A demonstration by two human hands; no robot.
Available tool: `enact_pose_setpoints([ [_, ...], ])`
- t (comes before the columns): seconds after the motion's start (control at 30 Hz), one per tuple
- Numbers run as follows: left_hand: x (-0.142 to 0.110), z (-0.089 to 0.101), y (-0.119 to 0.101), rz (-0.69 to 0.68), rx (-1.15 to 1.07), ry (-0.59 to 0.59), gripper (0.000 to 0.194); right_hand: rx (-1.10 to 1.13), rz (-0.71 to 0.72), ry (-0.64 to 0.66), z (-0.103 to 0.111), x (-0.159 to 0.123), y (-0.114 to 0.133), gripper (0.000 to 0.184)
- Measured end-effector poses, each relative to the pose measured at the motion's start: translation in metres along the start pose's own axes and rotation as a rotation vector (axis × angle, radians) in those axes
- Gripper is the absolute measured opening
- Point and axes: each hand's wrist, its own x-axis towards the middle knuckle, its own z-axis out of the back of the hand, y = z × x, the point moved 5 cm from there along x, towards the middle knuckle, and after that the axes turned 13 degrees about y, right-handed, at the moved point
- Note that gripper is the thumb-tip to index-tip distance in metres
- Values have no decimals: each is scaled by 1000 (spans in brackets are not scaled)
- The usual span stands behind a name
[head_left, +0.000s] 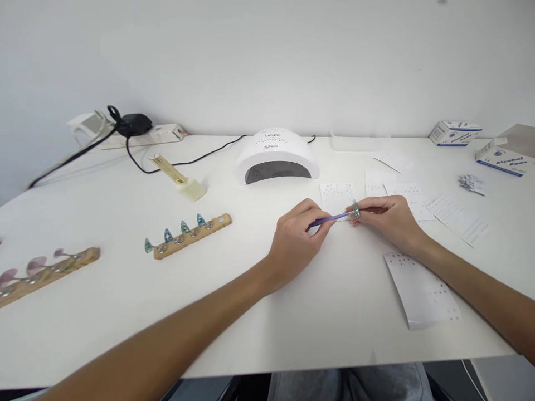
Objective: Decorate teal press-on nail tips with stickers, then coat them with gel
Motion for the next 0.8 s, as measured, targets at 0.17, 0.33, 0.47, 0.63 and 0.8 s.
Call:
enact_pose_setpoints([
  [0.17,0,0,0,6,4,10,9,12,1,0,0,0,0,21],
  [0.33,0,0,1,-1,8,13,8,25,4,10,-1,-1,0,20],
  [0.47,-1,0,1,-2,9,-1,9,25,-1,9,-1,-1,1,22],
  [0.63,-1,0,1,1,9,4,9,20,-9,2,-1,0,1,25],
  [0.8,-1,0,3,19,2,10,9,20,-6,4,-1,-1,2,25],
])
